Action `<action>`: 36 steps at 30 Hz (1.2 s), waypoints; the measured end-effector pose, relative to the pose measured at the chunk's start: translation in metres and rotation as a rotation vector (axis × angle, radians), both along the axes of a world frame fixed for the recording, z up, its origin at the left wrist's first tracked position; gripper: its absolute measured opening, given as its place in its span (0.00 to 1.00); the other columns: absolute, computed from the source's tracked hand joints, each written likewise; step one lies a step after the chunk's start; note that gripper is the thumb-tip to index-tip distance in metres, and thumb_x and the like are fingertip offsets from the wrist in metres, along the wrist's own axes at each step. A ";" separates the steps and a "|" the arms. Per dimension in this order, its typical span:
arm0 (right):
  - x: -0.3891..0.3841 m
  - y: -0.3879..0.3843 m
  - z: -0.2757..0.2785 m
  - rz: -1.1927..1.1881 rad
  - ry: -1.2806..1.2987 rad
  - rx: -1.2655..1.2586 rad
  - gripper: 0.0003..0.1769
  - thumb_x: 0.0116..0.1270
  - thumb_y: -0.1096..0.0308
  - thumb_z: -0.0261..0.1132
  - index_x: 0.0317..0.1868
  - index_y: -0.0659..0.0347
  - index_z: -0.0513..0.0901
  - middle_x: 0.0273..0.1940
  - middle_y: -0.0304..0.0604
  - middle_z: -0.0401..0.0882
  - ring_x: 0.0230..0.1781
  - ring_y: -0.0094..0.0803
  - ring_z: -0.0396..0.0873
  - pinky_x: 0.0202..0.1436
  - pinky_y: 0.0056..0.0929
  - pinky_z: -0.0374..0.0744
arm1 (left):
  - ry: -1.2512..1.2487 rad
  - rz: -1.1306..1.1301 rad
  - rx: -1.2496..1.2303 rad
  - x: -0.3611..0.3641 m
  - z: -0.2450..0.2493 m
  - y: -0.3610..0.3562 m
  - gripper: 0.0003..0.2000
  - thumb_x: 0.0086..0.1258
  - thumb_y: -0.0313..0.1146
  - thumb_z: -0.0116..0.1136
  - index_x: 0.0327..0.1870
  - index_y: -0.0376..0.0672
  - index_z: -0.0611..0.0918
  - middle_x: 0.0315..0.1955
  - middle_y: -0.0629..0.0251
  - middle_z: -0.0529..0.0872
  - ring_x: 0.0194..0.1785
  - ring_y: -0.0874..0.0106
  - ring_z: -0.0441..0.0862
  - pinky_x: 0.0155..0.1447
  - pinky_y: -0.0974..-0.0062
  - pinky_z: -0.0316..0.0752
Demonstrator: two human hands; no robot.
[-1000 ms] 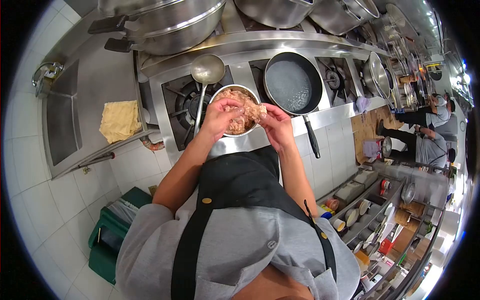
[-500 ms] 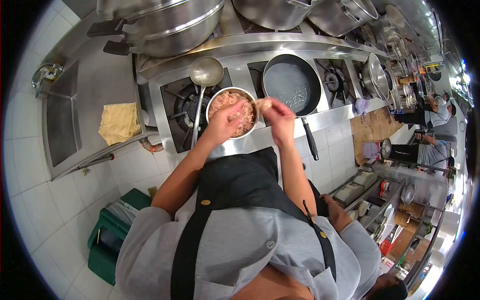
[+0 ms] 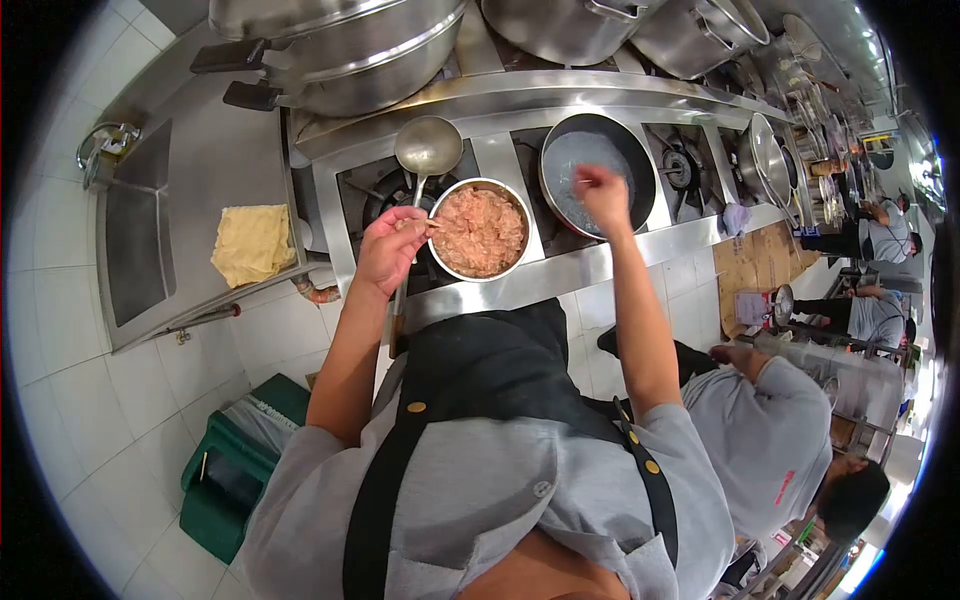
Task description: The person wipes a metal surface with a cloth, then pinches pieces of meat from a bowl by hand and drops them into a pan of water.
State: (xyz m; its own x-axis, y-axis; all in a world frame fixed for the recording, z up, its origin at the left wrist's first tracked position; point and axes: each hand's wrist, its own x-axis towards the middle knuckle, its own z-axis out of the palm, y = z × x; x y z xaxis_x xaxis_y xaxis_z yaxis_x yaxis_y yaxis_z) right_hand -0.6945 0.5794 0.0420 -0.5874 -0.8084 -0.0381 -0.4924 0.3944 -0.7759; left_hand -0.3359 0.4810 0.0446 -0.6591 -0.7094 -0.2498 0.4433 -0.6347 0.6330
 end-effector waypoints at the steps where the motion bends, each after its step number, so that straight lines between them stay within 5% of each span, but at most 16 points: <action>1: 0.041 0.000 0.029 0.101 0.153 0.021 0.15 0.49 0.75 0.63 0.41 0.62 0.84 0.38 0.52 0.83 0.38 0.39 0.83 0.43 0.32 0.79 | 0.001 0.003 0.014 -0.002 0.003 0.001 0.11 0.62 0.16 0.51 0.46 0.33 0.74 0.48 0.46 0.79 0.50 0.61 0.79 0.58 0.68 0.72; 2: 0.064 0.002 0.025 0.233 0.097 0.059 0.16 0.48 0.74 0.64 0.42 0.62 0.84 0.40 0.53 0.83 0.39 0.43 0.83 0.43 0.34 0.79 | 0.003 -0.002 0.029 -0.005 0.004 0.002 0.11 0.63 0.17 0.51 0.46 0.33 0.74 0.48 0.46 0.79 0.50 0.61 0.79 0.58 0.68 0.72; 3: 0.085 0.001 0.021 0.356 0.184 0.059 0.17 0.47 0.74 0.65 0.42 0.61 0.83 0.36 0.49 0.83 0.33 0.38 0.82 0.39 0.32 0.80 | -0.025 -0.008 0.015 -0.006 0.003 0.001 0.10 0.63 0.17 0.51 0.46 0.32 0.75 0.48 0.46 0.79 0.50 0.60 0.79 0.57 0.68 0.72; 6: 0.116 -0.003 -0.009 0.753 0.605 0.274 0.14 0.47 0.72 0.63 0.38 0.63 0.80 0.40 0.51 0.79 0.45 0.45 0.78 0.47 0.41 0.77 | -0.059 -0.055 -0.028 -0.020 0.002 0.003 0.10 0.63 0.19 0.51 0.46 0.32 0.74 0.48 0.48 0.79 0.48 0.60 0.79 0.54 0.68 0.73; 9: 0.126 0.001 -0.035 0.689 0.667 0.143 0.13 0.55 0.71 0.57 0.41 0.67 0.77 0.42 0.55 0.74 0.46 0.49 0.74 0.42 0.37 0.81 | -0.107 -0.077 -0.061 -0.027 0.015 0.009 0.15 0.62 0.18 0.51 0.50 0.31 0.73 0.45 0.52 0.80 0.46 0.61 0.81 0.52 0.69 0.75; 18: 0.113 -0.009 -0.032 0.882 0.744 0.302 0.07 0.51 0.69 0.59 0.27 0.60 0.83 0.39 0.48 0.76 0.44 0.44 0.77 0.41 0.34 0.81 | -0.063 -0.106 0.015 -0.034 0.017 0.018 0.14 0.62 0.17 0.49 0.50 0.30 0.73 0.45 0.47 0.79 0.48 0.56 0.81 0.51 0.68 0.78; 24: 0.112 -0.009 -0.013 0.869 0.588 0.332 0.07 0.49 0.69 0.60 0.28 0.61 0.83 0.28 0.52 0.81 0.34 0.46 0.82 0.39 0.39 0.80 | -0.064 -0.092 0.031 -0.027 0.006 0.017 0.12 0.63 0.18 0.49 0.49 0.30 0.73 0.45 0.49 0.80 0.49 0.57 0.80 0.51 0.66 0.78; 29: 0.103 -0.003 -0.014 0.713 0.370 0.227 0.08 0.44 0.71 0.61 0.27 0.61 0.82 0.28 0.53 0.80 0.31 0.51 0.80 0.39 0.44 0.78 | -0.070 -0.134 -0.011 -0.028 0.005 0.018 0.12 0.66 0.21 0.49 0.49 0.32 0.75 0.45 0.53 0.80 0.50 0.59 0.79 0.54 0.63 0.75; 31: 0.091 0.004 -0.016 0.663 0.269 0.003 0.09 0.43 0.68 0.66 0.28 0.61 0.83 0.24 0.54 0.78 0.25 0.46 0.80 0.32 0.41 0.78 | -0.044 -0.137 -0.005 -0.030 -0.007 0.016 0.11 0.66 0.22 0.49 0.49 0.34 0.75 0.46 0.54 0.80 0.50 0.60 0.79 0.54 0.63 0.75; 32: 0.090 0.007 -0.007 0.628 0.134 0.119 0.15 0.40 0.68 0.68 0.33 0.59 0.84 0.29 0.53 0.81 0.30 0.46 0.81 0.38 0.37 0.80 | -0.030 -0.152 -0.040 -0.030 -0.014 0.015 0.11 0.66 0.22 0.50 0.49 0.34 0.76 0.45 0.56 0.80 0.49 0.62 0.79 0.53 0.63 0.75; 36: 0.091 0.015 -0.011 0.367 -0.173 0.072 0.16 0.42 0.70 0.70 0.35 0.67 0.84 0.23 0.49 0.80 0.22 0.29 0.79 0.30 0.27 0.78 | -0.113 -0.198 -0.045 -0.043 -0.006 0.024 0.10 0.66 0.21 0.50 0.48 0.34 0.76 0.46 0.58 0.78 0.50 0.68 0.77 0.52 0.66 0.77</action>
State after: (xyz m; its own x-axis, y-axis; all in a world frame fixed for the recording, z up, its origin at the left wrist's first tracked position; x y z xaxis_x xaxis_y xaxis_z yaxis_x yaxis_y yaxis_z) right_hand -0.6031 0.5940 0.0309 -0.2405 -0.9547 -0.1754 -0.4752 0.2734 -0.8363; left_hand -0.3785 0.5053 0.0383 -0.7560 -0.5812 -0.3010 0.2373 -0.6719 0.7016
